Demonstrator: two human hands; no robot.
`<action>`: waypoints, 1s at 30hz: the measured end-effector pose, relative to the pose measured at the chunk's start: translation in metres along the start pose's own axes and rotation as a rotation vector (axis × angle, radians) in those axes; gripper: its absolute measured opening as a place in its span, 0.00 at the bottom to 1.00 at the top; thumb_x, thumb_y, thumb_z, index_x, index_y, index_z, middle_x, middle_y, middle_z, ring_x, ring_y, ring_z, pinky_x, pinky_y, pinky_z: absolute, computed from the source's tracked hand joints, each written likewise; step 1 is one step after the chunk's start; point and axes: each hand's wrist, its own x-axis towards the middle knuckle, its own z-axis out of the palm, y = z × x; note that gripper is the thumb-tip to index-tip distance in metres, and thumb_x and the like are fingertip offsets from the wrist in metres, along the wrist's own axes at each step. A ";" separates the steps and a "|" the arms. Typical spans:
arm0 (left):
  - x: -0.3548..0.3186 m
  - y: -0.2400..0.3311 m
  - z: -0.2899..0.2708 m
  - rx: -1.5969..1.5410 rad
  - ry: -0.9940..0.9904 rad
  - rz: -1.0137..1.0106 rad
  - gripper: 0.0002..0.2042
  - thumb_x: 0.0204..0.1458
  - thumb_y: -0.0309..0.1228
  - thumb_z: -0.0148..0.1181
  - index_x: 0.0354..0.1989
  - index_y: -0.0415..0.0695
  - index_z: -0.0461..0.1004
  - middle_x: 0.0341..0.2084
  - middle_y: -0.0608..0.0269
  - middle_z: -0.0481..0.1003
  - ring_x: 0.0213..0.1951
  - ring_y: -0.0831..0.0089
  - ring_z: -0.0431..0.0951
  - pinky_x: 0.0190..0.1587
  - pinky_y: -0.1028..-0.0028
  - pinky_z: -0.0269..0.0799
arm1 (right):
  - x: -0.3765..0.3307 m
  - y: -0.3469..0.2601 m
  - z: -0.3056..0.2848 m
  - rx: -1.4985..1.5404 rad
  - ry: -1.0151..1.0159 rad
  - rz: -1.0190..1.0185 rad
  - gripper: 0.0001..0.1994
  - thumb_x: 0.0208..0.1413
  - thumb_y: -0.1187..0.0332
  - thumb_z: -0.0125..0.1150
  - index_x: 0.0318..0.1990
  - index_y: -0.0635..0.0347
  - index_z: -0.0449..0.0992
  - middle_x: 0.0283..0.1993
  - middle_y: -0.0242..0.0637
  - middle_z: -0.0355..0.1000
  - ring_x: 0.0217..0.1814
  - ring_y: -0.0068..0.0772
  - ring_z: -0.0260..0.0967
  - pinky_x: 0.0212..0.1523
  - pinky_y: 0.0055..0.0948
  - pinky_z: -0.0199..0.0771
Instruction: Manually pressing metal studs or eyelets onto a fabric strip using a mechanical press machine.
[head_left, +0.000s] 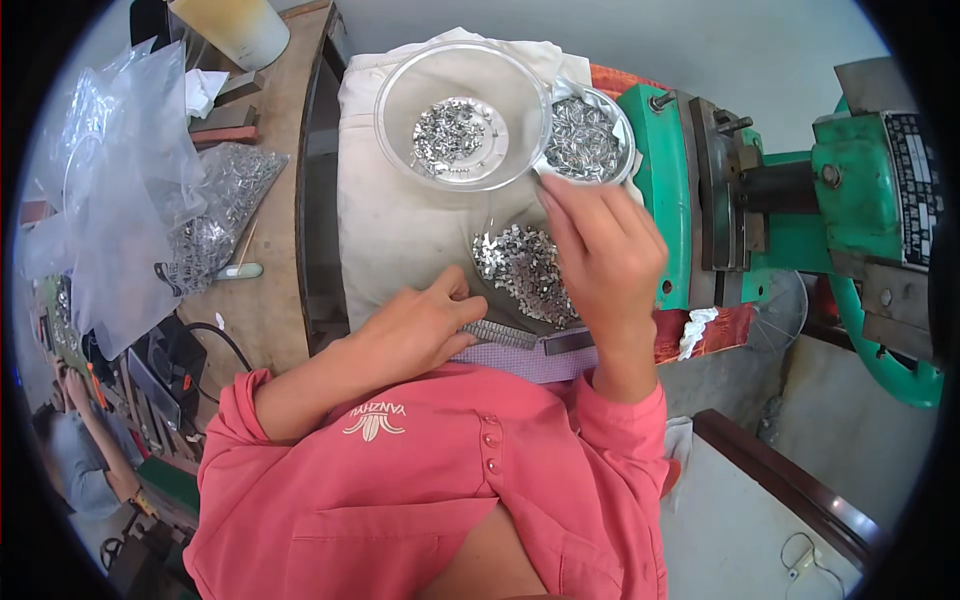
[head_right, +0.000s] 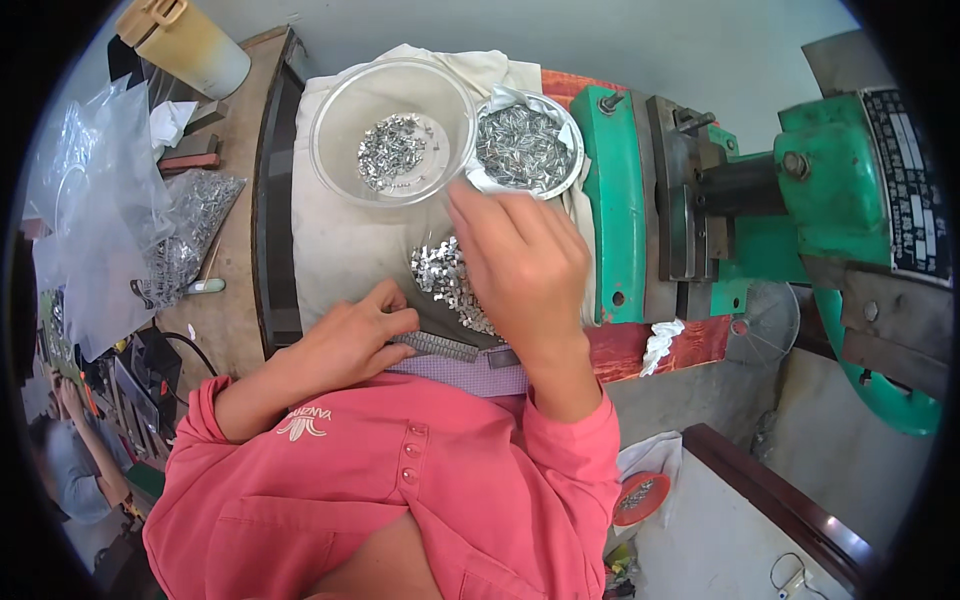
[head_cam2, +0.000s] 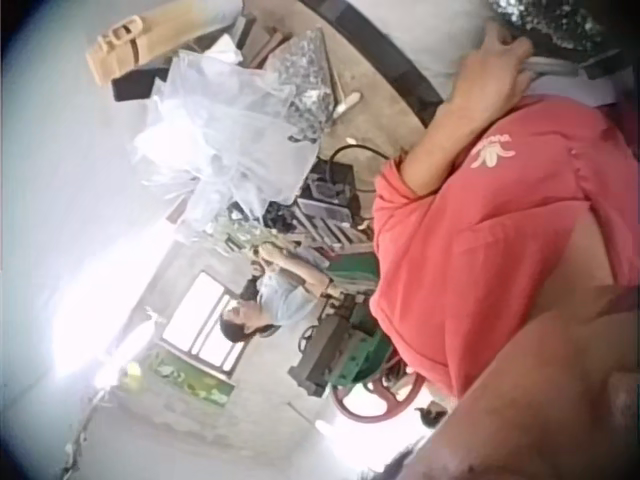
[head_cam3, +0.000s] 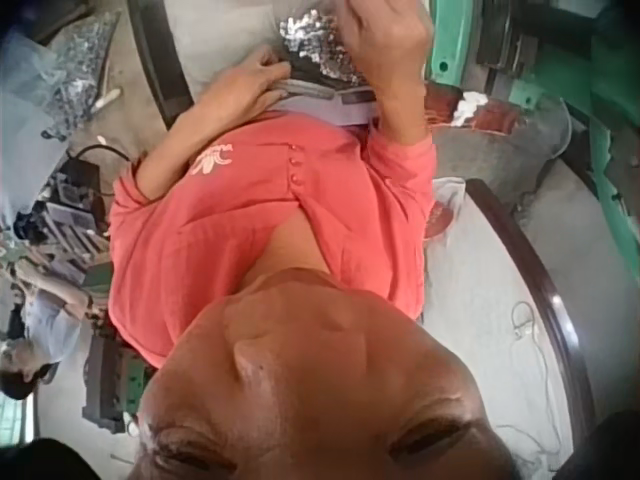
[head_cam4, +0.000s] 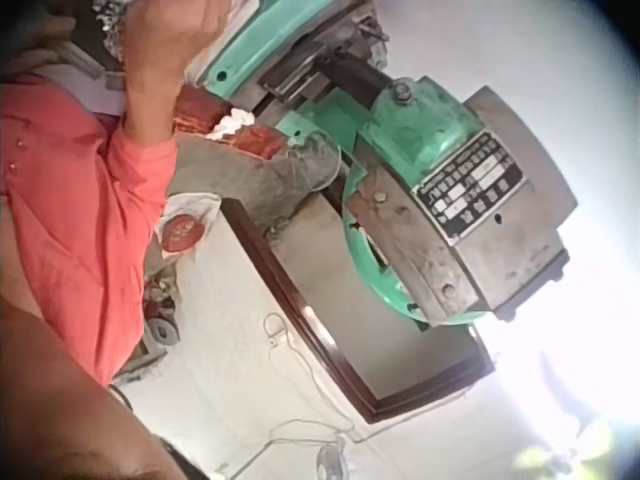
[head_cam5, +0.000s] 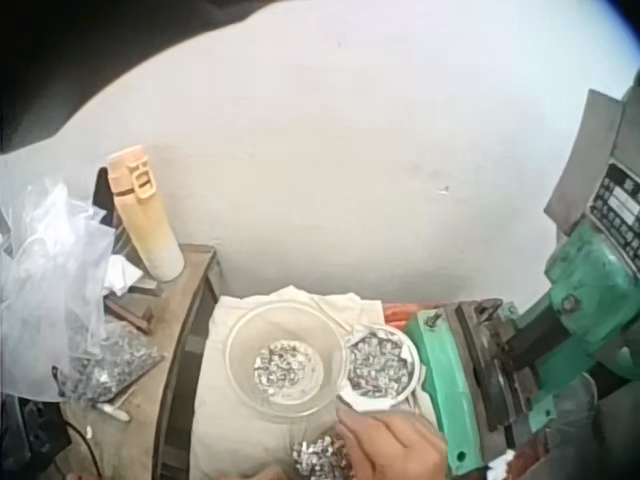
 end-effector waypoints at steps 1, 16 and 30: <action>0.000 -0.001 0.000 0.034 -0.034 0.003 0.12 0.51 0.29 0.64 0.40 0.42 0.69 0.42 0.49 0.67 0.36 0.46 0.77 0.39 0.54 0.73 | -0.015 0.000 -0.010 0.042 0.008 0.006 0.10 0.47 0.78 0.70 0.39 0.59 0.83 0.31 0.36 0.77 0.30 0.37 0.75 0.32 0.31 0.73; 0.003 0.001 -0.001 0.271 0.000 0.177 0.11 0.47 0.29 0.66 0.36 0.44 0.71 0.33 0.57 0.66 0.34 0.57 0.75 0.34 0.59 0.72 | -0.152 0.003 -0.064 0.010 -0.319 0.444 0.18 0.40 0.72 0.74 0.43 0.55 0.83 0.45 0.35 0.73 0.50 0.42 0.66 0.51 0.40 0.66; 0.009 -0.002 0.036 0.281 0.045 0.311 0.11 0.47 0.32 0.66 0.36 0.43 0.71 0.30 0.61 0.64 0.34 0.64 0.76 0.33 0.62 0.74 | -0.178 0.034 -0.065 -0.231 -0.015 0.515 0.13 0.48 0.75 0.72 0.43 0.62 0.80 0.40 0.40 0.73 0.45 0.42 0.68 0.47 0.37 0.68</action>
